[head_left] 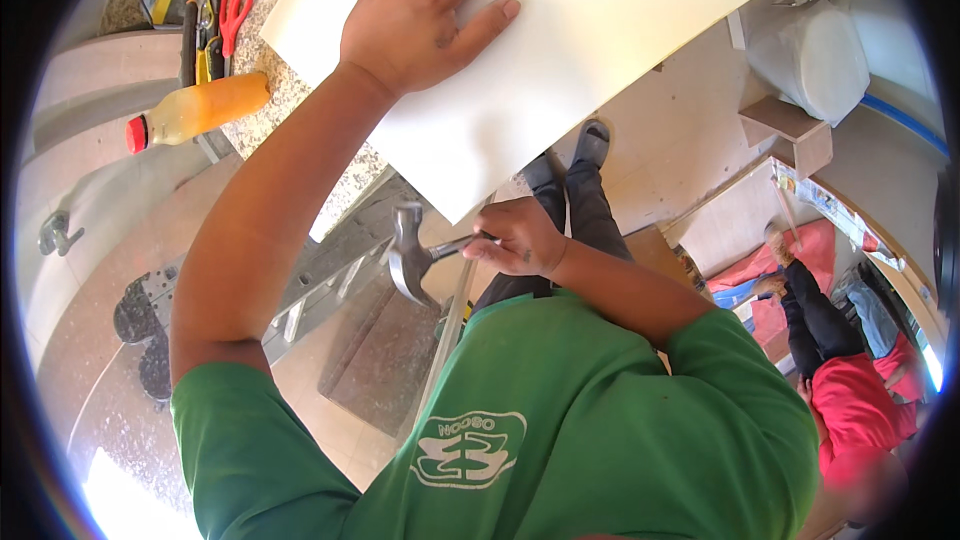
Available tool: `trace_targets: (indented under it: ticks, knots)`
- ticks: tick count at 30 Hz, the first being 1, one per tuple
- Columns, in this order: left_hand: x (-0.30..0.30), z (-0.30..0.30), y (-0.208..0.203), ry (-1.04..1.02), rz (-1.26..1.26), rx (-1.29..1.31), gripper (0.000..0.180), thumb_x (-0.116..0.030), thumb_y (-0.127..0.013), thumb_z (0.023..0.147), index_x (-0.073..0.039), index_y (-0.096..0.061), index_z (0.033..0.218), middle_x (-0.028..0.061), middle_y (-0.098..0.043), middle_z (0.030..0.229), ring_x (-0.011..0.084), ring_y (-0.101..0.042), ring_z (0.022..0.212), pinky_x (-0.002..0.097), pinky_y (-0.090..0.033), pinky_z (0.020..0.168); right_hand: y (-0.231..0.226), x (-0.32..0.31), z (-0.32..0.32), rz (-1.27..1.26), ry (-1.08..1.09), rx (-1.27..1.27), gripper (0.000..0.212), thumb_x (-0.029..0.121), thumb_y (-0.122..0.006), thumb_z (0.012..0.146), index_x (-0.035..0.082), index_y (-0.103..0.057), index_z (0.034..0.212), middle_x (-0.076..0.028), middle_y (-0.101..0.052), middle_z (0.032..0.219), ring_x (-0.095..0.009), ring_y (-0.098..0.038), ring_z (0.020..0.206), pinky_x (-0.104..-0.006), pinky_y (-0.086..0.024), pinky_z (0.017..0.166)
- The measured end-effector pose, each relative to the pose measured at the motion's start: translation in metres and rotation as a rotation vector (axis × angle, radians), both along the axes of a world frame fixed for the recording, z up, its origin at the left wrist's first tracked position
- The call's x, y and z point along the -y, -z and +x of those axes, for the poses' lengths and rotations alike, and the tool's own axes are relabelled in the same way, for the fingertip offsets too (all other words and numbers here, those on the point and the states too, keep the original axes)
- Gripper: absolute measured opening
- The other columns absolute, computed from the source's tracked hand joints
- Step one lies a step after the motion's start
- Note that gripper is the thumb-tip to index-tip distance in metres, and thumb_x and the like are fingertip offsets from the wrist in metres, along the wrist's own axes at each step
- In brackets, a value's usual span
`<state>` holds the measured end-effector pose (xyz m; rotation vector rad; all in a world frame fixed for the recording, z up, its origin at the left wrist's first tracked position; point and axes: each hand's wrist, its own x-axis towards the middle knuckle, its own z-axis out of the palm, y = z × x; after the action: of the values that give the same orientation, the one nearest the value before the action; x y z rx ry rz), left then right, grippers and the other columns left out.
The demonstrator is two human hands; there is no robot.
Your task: The person aligns a white cabinet door over a bathroom sink, uses a hammer to tap it into place, then uses a utility knife to trim a flexible edge strip. The person then fits the trimmed strip along the door edge and taps it with the hammer to secure it.
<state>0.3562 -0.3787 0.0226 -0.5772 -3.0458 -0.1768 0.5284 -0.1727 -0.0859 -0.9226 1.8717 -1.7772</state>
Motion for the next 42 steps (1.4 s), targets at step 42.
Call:
trace_targets:
  ticks: [42]
  knots:
    - [0.003, -0.012, 0.015, 0.102, 0.047, -0.040, 0.064, -0.041, -0.058, 0.103, -0.009, -0.051, 0.158, 0.0191, -0.047, 0.164, 0.0457, -0.035, 0.155, 0.0595, -0.022, 0.126, 0.011, -0.067, -0.173, -0.355, 0.783, 0.243, 0.054, 0.051, -0.057, 0.110, 0.009, -0.064, 0.077, 0.007, -0.047, 0.063, -0.007, -0.044, 0.061, -0.0305, -0.039, 0.055]
